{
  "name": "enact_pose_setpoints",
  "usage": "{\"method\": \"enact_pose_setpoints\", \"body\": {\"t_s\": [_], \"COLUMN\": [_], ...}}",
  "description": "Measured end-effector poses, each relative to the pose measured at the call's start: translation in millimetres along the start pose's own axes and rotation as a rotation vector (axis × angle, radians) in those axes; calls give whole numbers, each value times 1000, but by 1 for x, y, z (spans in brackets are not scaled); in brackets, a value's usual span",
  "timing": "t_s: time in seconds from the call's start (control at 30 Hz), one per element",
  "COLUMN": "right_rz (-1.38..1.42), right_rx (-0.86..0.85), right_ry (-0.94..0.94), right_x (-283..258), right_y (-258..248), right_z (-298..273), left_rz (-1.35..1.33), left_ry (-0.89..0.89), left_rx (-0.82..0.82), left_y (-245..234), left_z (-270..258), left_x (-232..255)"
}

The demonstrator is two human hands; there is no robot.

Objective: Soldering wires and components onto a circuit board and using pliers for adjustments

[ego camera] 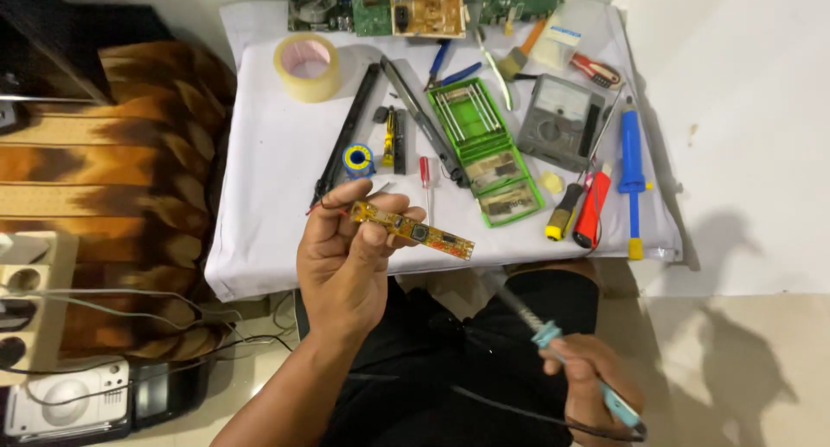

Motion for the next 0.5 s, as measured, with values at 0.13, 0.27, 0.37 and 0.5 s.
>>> {"method": "enact_pose_setpoints", "body": {"t_s": [0.13, 0.27, 0.37, 0.5], "right_rz": [423, 546, 502, 578], "right_rx": [249, 36, 9, -25], "right_ry": [-118, 26, -57, -58], "right_x": [72, 38, 16, 8], "right_y": [-44, -44, -33, -28], "right_z": [-28, -17, -8, -7], "left_rz": [62, 100, 125, 144], "left_ry": [-51, -52, -80, -156], "left_rx": [83, -13, -45, -93], "left_y": [-2, 3, 9, 16], "left_z": [-5, -7, -8, -7], "left_x": [3, 1, 1, 4]}}
Point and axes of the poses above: each hand's wrist, its own z-axis towards the middle knuckle, its own y-axis out of the palm, x = y × z, the point moved 3 cm from there along z, towards the middle knuckle, and after that the axes turned 4 degrees about x, right-handed, at the moved point
